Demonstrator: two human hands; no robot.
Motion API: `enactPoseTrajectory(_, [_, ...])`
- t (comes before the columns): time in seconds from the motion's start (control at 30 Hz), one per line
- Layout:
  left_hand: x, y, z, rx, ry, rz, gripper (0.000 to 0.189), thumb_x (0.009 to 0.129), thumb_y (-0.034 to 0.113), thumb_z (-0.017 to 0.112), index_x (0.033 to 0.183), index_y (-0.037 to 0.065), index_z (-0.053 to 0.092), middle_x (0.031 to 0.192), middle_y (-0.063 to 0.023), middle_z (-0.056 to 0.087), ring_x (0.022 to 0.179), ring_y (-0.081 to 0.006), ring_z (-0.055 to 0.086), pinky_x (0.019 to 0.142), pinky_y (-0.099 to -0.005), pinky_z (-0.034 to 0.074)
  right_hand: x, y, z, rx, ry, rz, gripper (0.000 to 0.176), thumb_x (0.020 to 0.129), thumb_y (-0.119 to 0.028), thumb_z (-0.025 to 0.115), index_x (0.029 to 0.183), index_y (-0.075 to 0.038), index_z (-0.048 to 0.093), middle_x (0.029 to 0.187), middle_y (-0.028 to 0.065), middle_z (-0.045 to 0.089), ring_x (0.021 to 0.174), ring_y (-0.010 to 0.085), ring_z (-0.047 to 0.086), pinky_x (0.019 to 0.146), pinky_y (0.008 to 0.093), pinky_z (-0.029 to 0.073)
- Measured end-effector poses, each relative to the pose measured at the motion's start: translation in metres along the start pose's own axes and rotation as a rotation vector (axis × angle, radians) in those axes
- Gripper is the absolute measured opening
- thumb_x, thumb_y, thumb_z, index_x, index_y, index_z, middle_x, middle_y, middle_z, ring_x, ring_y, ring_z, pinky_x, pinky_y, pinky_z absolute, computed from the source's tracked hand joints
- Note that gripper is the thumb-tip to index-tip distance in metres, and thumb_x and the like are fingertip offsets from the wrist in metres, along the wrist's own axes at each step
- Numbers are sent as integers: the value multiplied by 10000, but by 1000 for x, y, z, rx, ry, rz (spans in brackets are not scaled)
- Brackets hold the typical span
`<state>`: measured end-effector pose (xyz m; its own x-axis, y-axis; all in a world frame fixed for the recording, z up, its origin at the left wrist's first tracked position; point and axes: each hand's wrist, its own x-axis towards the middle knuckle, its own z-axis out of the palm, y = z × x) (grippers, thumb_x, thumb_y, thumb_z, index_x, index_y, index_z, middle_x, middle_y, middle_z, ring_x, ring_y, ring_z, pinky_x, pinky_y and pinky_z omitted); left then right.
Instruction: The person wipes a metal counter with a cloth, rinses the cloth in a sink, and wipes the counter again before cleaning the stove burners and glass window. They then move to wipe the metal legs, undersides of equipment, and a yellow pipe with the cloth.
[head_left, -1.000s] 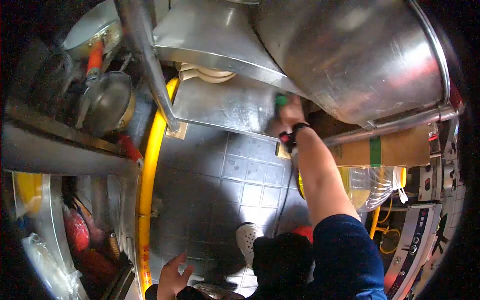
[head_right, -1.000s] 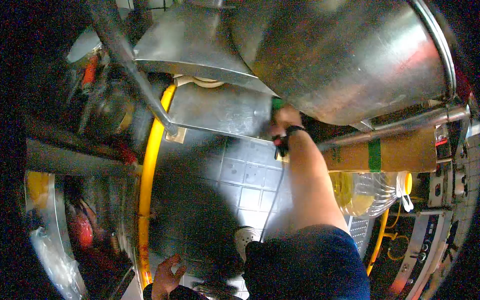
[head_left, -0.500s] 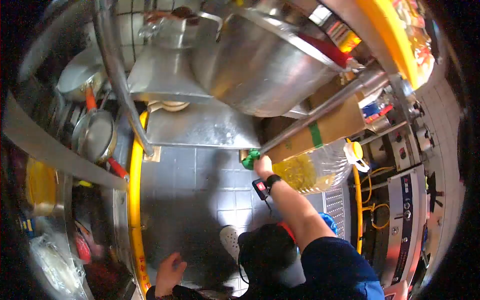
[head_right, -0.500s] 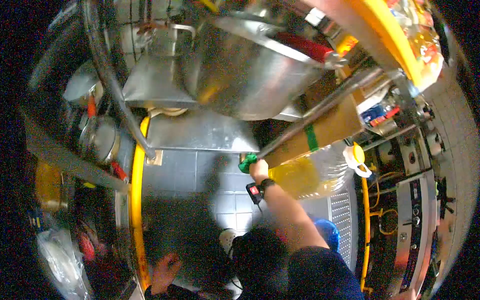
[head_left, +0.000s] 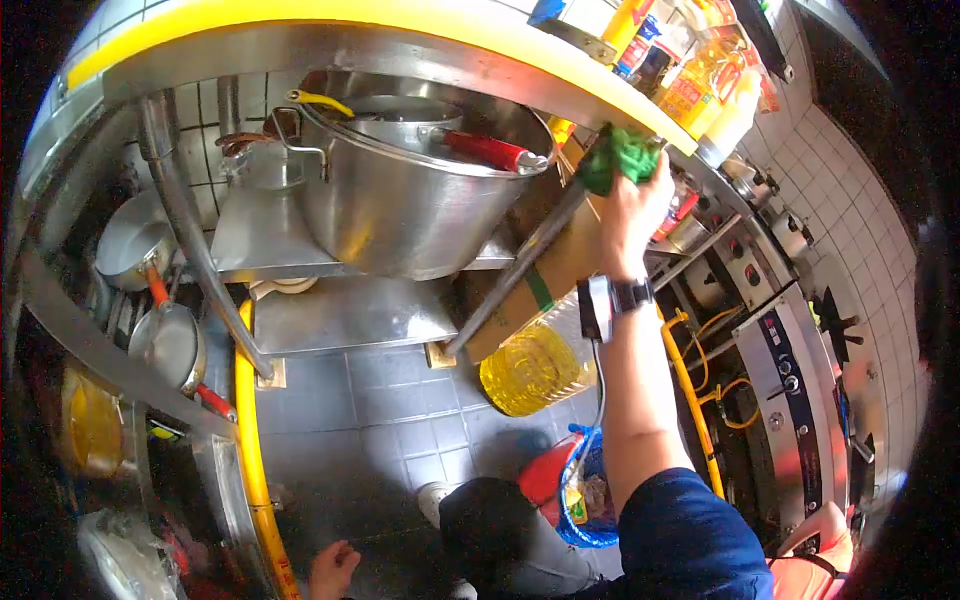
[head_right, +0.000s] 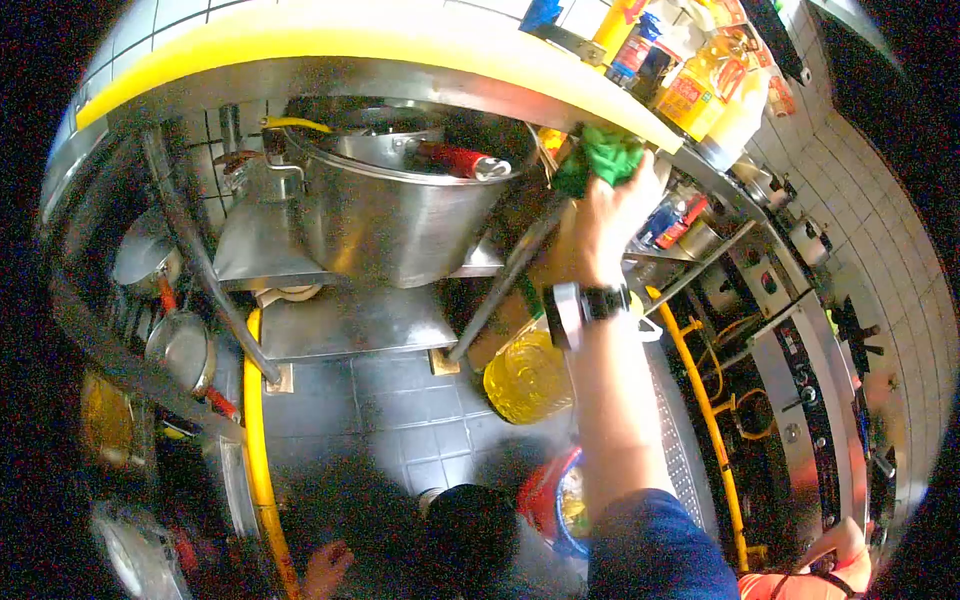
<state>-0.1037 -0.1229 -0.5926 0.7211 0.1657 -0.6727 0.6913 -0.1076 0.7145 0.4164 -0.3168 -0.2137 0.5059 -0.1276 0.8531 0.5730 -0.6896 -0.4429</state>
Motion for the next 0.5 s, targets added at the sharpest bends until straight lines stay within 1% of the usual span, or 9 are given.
enactPoseTrajectory(0.07, [-2, 1, 1, 23, 28, 27, 589, 982, 397, 602, 1447, 58, 478, 1369, -117, 569, 1232, -258, 550, 996, -372, 437, -11, 6, 19, -133, 138, -125, 365, 805, -26, 586, 1170, -12, 590, 1103, 221, 606, 1040, 376, 564, 908, 445, 439])
enactPoseTrajectory(0.1, [-5, 5, 2, 37, 53, 11, 591, 982, 393, 605, 1445, 50, 477, 1378, -116, 566, 1247, -258, 544, 1006, -375, 436, -17, 12, 31, -157, 227, -249, 329, 697, 76, 576, 1011, -20, 594, 909, 172, 586, 934, 362, 542, 849, 442, 419])
enactPoseTrajectory(0.13, [-6, 6, 1, 53, 81, -6, 593, 981, 389, 609, 1443, 41, 476, 1387, -114, 563, 1261, -257, 539, 1015, -378, 435, -34, 17, 41, -99, 238, -232, 396, 713, 87, 575, 1098, -4, 576, 989, 193, 569, 1006, 377, 526, 916, 444, 404])
enactPoseTrajectory(0.2, [-4, -1, 0, 15, 69, -37, 591, 981, 378, 612, 1446, 41, 473, 1406, -120, 550, 1275, -262, 531, 1032, -390, 427, -71, 44, 61, -66, 116, -63, 454, 735, 94, 584, 1180, 15, 536, 1083, 214, 536, 1058, 388, 516, 956, 446, 405])
enactPoseTrajectory(0.33, [-5, -11, 4, -110, 28, -43, 557, 977, 339, 623, 1431, 43, 493, 1386, -134, 570, 1249, -278, 553, 1028, -407, 429, -145, 65, 78, -145, -11, 47, 642, 759, 85, 615, 1378, 23, 453, 1214, 243, 508, 1143, 403, 503, 1017, 435, 400])
enactPoseTrajectory(0.37, [-6, -13, 7, -116, 32, -46, 557, 977, 339, 623, 1431, 43, 493, 1386, -134, 570, 1249, -278, 553, 1028, -407, 429, -161, 79, 82, -86, -123, 117, 703, 771, 80, 618, 1438, 20, 404, 1282, 261, 490, 1177, 410, 496, 1043, 427, 393])
enactPoseTrajectory(0.43, [-15, -19, 14, -46, 182, 50, 554, 973, 375, 617, 1398, 31, 529, 1307, -140, 619, 1177, -284, 592, 986, -400, 447, -195, 88, 88, -172, -36, 98, 525, 798, 51, 611, 1310, 32, 498, 1217, 251, 554, 1154, 401, 529, 1024, 434, 411])
enactPoseTrajectory(0.47, [-24, -10, 14, -46, 184, 31, 554, 973, 375, 617, 1398, 31, 529, 1307, -140, 619, 1177, -284, 592, 986, -400, 447, -212, 103, 96, -200, -4, 86, 433, 817, 25, 610, 1244, 31, 540, 1162, 234, 595, 1136, 391, 548, 1004, 437, 423])
enactPoseTrajectory(0.5, [-33, 10, 11, -55, 192, -18, 553, 971, 392, 609, 1375, 19, 545, 1285, -148, 631, 1169, -289, 598, 982, -402, 449, -226, 104, 97, -198, -23, 98, 433, 817, 25, 610, 1244, 31, 540, 1162, 234, 595, 1136, 391, 548, 1004, 437, 423])
